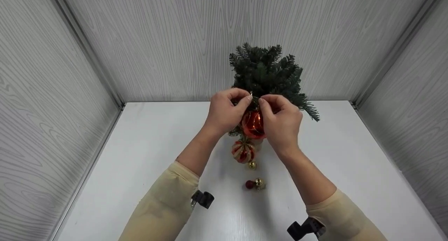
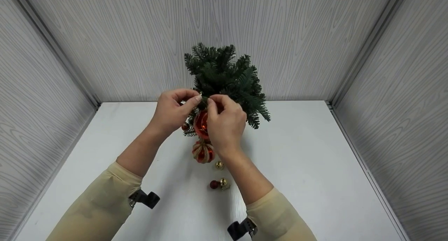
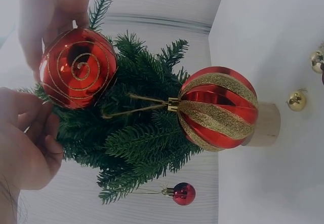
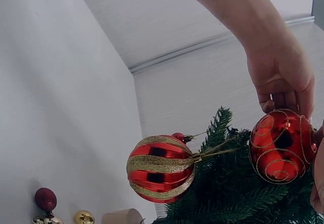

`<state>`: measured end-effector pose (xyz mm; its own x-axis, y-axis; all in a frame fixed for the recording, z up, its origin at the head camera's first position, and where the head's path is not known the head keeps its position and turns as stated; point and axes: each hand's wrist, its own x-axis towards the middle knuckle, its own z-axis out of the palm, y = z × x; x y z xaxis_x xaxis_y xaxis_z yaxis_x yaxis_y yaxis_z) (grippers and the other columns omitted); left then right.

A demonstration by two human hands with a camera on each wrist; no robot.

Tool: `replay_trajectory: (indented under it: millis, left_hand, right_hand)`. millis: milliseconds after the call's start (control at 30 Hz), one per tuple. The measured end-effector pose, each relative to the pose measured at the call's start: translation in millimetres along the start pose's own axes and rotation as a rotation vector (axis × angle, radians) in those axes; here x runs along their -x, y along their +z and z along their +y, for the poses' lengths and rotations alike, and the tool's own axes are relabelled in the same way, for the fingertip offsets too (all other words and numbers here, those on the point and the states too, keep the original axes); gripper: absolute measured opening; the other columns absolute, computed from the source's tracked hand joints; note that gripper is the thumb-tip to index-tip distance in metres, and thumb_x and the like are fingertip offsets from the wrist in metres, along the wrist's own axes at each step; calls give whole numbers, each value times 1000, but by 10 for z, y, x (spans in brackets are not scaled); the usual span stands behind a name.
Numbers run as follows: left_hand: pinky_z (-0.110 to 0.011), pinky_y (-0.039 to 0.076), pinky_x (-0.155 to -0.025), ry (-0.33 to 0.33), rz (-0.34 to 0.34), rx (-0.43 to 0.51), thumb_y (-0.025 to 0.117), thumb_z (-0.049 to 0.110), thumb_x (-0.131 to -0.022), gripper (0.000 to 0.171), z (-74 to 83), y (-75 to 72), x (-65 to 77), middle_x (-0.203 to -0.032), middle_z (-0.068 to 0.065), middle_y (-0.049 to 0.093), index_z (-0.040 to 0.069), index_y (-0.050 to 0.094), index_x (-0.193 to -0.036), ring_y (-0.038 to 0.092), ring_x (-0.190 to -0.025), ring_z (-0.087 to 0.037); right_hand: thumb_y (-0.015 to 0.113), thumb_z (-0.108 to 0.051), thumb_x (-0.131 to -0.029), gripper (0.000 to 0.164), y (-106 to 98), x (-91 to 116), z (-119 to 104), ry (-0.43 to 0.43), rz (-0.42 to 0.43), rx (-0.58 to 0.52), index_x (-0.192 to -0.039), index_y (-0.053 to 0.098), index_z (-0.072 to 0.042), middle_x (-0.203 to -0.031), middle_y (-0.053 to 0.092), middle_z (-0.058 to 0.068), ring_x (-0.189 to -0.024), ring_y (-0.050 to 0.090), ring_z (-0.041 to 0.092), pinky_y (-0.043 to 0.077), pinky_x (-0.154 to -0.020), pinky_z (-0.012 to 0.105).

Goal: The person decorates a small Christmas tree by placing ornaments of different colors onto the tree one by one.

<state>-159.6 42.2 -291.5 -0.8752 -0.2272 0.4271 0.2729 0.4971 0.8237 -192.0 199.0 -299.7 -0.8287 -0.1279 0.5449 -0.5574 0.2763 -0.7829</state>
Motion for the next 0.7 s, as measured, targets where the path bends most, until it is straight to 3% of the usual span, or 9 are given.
replay_trajectory:
  millis: [267, 700]
  left_hand:
    - [-31, 58, -77, -31, -20, 30, 69, 17, -104, 16, -4, 5, 9, -99, -5, 75, 6, 80, -106, 67, -86, -17]
    - [-29, 58, -76, 27, -57, -67, 71, 16, -103, 14, -46, -5, 45, -98, -2, 77, 8, 82, -102, 68, -86, -14]
  right_hand:
    - [72, -17, -103, 16, 1, 18, 22, 21, 3, 10, -106, 81, -5, -94, 77, 5, -79, 67, 12, 53, -68, 21]
    - [74, -17, -102, 13, 2, 67, 76, 39, -32, 17, -107, 81, -7, -93, 76, 4, -79, 65, 13, 55, -66, 22]
